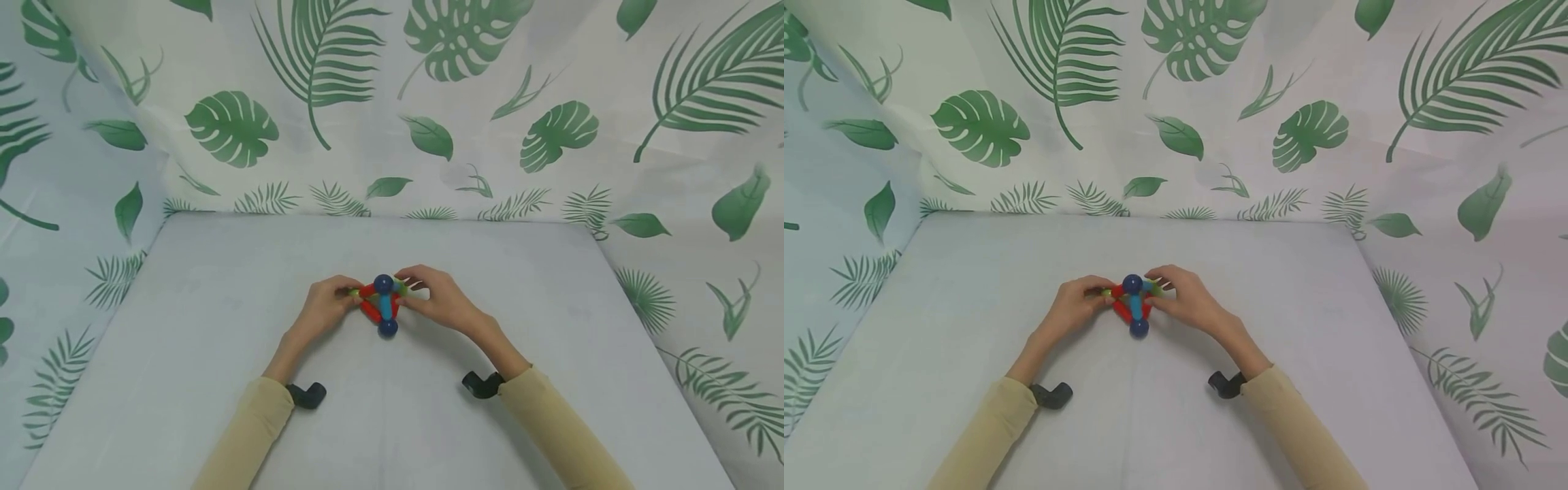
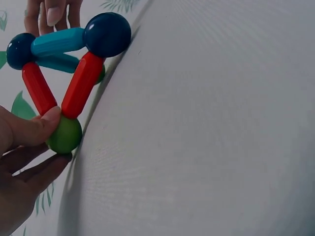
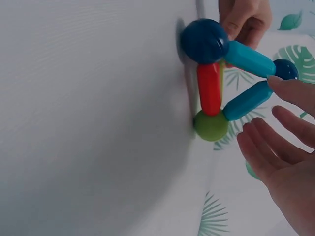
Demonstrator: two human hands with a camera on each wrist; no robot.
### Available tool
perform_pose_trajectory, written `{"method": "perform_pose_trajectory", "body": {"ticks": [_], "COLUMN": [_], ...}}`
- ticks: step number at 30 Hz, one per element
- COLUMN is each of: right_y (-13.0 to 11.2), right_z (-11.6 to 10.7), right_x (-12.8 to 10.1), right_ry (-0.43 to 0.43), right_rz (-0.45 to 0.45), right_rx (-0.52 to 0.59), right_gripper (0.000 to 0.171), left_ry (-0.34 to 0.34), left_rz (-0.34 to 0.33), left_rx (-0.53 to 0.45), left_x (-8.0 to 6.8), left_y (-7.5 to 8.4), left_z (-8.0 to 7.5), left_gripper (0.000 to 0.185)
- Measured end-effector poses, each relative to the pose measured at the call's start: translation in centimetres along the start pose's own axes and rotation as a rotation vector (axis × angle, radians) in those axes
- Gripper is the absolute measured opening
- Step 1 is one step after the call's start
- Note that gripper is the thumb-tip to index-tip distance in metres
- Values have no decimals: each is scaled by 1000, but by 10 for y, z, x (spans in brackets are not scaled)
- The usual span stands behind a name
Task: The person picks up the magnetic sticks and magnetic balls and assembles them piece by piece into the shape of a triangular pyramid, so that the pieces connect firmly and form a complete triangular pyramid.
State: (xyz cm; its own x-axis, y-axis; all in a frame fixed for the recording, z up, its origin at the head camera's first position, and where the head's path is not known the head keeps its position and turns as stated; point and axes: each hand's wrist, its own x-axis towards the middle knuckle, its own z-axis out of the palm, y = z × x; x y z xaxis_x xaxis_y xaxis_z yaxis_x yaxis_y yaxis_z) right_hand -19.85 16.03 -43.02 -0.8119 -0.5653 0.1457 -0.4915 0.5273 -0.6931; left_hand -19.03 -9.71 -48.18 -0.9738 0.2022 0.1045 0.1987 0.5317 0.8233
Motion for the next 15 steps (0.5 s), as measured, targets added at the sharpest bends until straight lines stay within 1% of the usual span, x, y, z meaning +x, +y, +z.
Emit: {"method": "perform_pose_trajectory", "body": {"ticks": [7,11,15], "right_y": [10,13,19], "right_z": [4,5,8], "right_x": [0,1,2], "right_ry": [-7,-1,7], "right_rz": [39,46,48], "right_rx": [19,30,35], "right_gripper": [40,40,38], "left_ry": [51,58,66], "left_rz": [-9,-39,-60], "left_rx": [42,39,34], "left_x": [3,7,9], "left_y": [0,-3,-1], "left_z": [1,4,5], "left_gripper": [25,26,29]}}
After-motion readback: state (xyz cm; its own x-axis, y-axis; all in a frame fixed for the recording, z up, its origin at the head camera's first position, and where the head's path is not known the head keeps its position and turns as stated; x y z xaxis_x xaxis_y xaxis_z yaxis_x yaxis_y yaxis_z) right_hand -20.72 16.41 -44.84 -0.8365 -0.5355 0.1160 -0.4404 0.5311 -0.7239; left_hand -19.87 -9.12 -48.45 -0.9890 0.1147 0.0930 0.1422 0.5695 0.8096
